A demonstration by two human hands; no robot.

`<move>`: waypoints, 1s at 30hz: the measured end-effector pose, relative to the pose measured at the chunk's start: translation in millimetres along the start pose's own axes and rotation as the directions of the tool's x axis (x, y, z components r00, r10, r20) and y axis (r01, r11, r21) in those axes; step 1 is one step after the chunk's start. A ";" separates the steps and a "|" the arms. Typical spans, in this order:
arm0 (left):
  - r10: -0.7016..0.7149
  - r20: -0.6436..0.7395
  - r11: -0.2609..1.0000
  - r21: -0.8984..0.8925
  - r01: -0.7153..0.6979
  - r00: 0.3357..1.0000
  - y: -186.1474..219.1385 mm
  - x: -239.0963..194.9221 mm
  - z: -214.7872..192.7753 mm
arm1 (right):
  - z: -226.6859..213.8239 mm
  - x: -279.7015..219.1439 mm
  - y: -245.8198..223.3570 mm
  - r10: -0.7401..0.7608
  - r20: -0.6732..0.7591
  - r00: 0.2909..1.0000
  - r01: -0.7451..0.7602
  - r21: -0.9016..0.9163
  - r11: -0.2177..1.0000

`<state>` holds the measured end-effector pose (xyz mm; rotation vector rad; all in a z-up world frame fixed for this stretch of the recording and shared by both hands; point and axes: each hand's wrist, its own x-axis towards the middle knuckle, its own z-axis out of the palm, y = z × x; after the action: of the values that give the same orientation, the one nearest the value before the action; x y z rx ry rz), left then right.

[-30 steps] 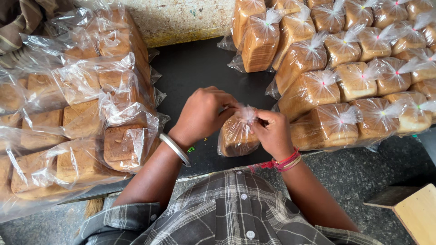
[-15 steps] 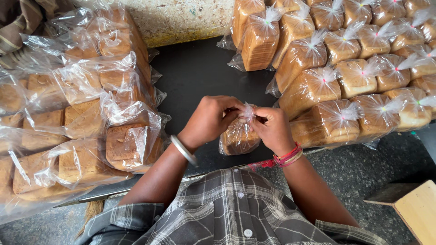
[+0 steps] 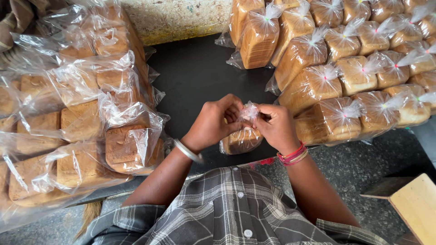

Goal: The person packages individual loaves of bread into clear plastic bags. They gather the open ends of the bags and secure them using small, colorful rubber bands, then place the finished packages onto a stack.

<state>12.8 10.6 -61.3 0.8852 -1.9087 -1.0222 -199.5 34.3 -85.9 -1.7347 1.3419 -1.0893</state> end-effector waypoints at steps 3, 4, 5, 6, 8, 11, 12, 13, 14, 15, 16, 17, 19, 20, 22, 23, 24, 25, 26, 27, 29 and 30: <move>-0.028 -0.014 0.998 -0.063 0.027 1.000 -5.7 3.8 1.2 | -8.2 3.7 -4.2 -0.070 0.084 0.994 0.067 0.035 0.997; -0.043 -0.018 0.995 -0.087 0.041 0.999 -7.1 3.7 1.2 | -9.8 4.6 -5.8 -0.055 0.105 0.993 0.050 0.055 0.997; -0.049 -0.015 0.994 -0.100 0.047 0.999 -8.1 4.2 0.5 | -11.5 5.8 -7.0 -0.041 0.126 0.991 0.032 0.075 0.997; -0.059 -0.011 0.992 -0.113 0.057 0.998 -8.4 4.3 -0.7 | -12.4 6.3 -7.4 -0.024 0.149 0.988 0.009 0.097 0.995; -0.062 -0.029 0.995 -0.085 0.059 0.998 -6.5 4.8 -2.4 | -17.4 9.3 -5.5 0.033 0.243 0.969 -0.090 0.228 0.969; -0.054 -0.076 0.998 0.018 0.056 0.996 1.5 6.0 -1.4 | -24.8 13.3 3.8 0.092 0.342 0.935 -0.228 0.382 0.895; -0.064 -0.086 0.997 0.040 0.068 0.994 5.0 6.5 -0.2 | -27.5 14.5 7.5 0.105 0.369 0.923 -0.268 0.424 0.865; -0.073 -0.096 0.995 0.062 0.080 0.993 8.3 6.6 0.6 | -31.2 14.3 10.7 0.082 0.398 0.914 -0.268 0.438 0.858; -0.066 -0.107 0.994 0.082 0.075 0.992 11.2 6.7 0.4 | -34.7 14.7 13.8 0.056 0.425 0.903 -0.266 0.452 0.851; -0.058 -0.119 0.992 0.102 0.070 0.991 13.9 6.6 0.2 | -37.8 14.8 16.8 0.030 0.452 0.891 -0.264 0.466 0.844; -0.050 -0.128 0.990 0.124 0.066 0.991 16.3 6.6 -0.1 | -39.6 14.7 19.8 0.024 0.456 0.889 -0.268 0.478 0.836; -0.034 -0.142 0.983 0.175 0.059 0.989 18.9 7.0 0.9 | -41.2 14.1 22.7 0.019 0.461 0.887 -0.272 0.490 0.828; 0.002 -0.165 0.959 0.280 0.045 0.986 24.5 8.1 5.0 | -42.7 13.0 27.3 0.023 0.459 0.888 -0.255 0.450 0.856; -0.013 -0.164 0.937 0.341 0.070 0.986 27.2 9.1 6.7 | -41.2 14.2 28.3 0.030 0.453 0.891 -0.231 0.395 0.889; -0.038 -0.167 0.880 0.461 0.112 0.985 31.3 12.1 8.2 | -40.0 16.9 24.6 0.029 0.453 0.891 -0.195 0.324 0.926; -0.034 -0.158 0.881 0.462 0.104 0.987 32.2 13.1 7.1 | -39.1 18.6 20.8 0.021 0.459 0.888 -0.183 0.311 0.933; -0.027 -0.150 0.881 0.464 0.094 0.988 32.4 14.6 5.8 | -39.3 20.7 16.6 0.010 0.464 0.886 -0.167 0.296 0.940; -0.019 -0.143 0.881 0.466 0.085 0.990 32.2 15.3 4.6 | -40.1 21.7 12.5 0.041 0.465 0.885 -0.183 0.266 0.946; -0.037 -0.126 0.887 0.453 0.091 0.991 31.4 15.6 2.2 | -40.1 22.8 9.0 0.069 0.462 0.884 -0.198 0.238 0.951; -0.054 -0.109 0.893 0.440 0.097 0.993 30.2 15.8 -0.6 | -41.2 23.6 5.7 0.098 0.458 0.884 -0.214 0.209 0.954; -0.033 -0.091 0.907 0.416 0.068 0.995 28.6 17.2 -3.9 | -44.2 21.9 -0.8 0.080 0.424 0.902 -0.202 0.251 0.947; -0.002 -0.093 0.915 0.402 0.039 0.996 28.7 16.6 -3.7 | -46.1 20.1 -4.6 0.074 0.412 0.908 -0.199 0.270 0.942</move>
<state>2.6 8.0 -29.6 1.1638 -2.0712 -0.5901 -237.1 15.0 -58.4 -1.5012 0.9662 -0.7635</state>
